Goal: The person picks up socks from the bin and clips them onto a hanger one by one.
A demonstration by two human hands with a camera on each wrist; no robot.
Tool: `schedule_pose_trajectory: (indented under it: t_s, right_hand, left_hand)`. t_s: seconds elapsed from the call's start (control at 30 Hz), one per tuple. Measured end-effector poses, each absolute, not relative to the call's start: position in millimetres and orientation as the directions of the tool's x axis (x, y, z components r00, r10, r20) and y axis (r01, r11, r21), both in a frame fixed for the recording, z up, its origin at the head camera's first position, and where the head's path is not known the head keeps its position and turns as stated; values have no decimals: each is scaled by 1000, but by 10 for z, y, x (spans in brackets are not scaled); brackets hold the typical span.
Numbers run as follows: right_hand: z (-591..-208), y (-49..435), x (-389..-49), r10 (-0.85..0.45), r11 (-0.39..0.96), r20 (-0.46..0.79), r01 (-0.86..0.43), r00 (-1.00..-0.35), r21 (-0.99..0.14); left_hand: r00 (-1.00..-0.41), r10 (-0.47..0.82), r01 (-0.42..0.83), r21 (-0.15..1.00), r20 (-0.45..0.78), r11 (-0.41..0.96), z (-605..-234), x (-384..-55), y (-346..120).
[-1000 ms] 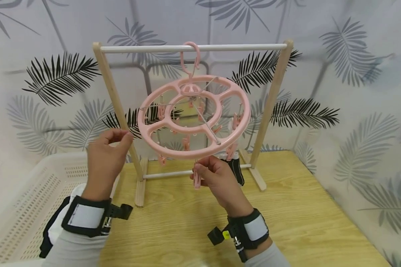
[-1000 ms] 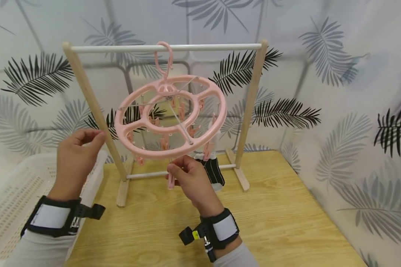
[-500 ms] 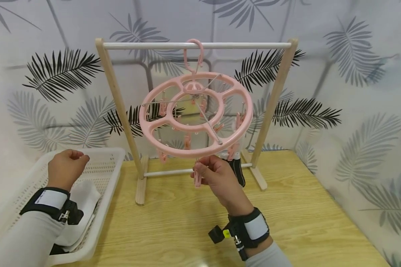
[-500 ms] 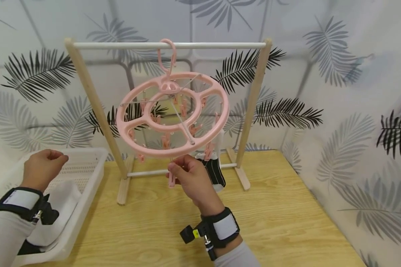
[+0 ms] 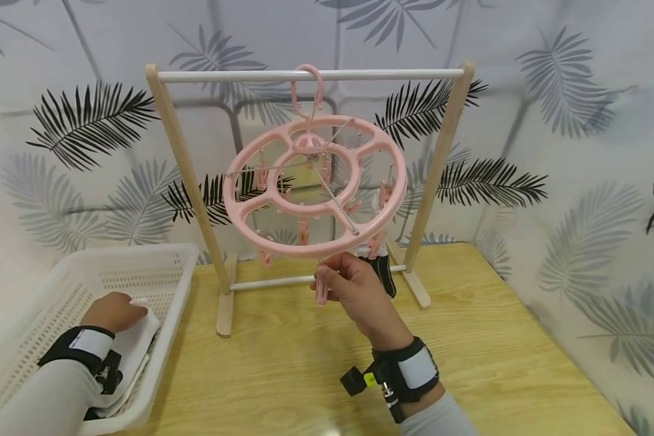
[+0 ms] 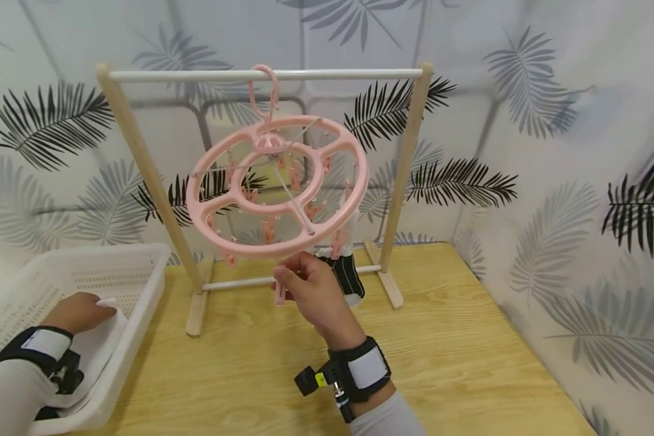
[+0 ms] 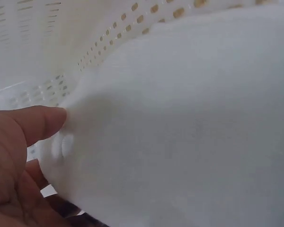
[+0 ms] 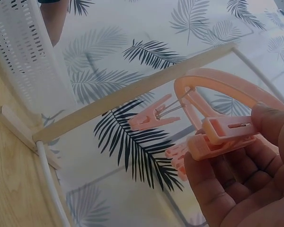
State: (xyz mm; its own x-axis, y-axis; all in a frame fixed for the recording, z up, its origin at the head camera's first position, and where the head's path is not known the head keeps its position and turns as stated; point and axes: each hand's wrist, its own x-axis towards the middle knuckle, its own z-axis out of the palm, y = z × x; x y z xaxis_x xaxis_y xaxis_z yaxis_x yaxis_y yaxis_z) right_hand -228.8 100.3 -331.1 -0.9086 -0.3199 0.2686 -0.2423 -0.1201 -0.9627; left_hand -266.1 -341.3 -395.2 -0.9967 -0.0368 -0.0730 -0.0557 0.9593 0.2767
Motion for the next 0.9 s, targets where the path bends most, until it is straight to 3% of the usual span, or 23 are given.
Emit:
schedule_pose_trajectory:
  t_s: [0.37,0.9]
  right_hand:
    - [-3330,945,-2268,-318,-146,269,-233,-909,-961]
    - [-3299,935,-2267,-311,-138,271,-239,-911,-961]
  left_hand:
    - [-997,-59,-44,277,48,960,-3940,-2559,-3294]
    - [-988,-86,-50,262,128,964,-3385,-2282,-2970]
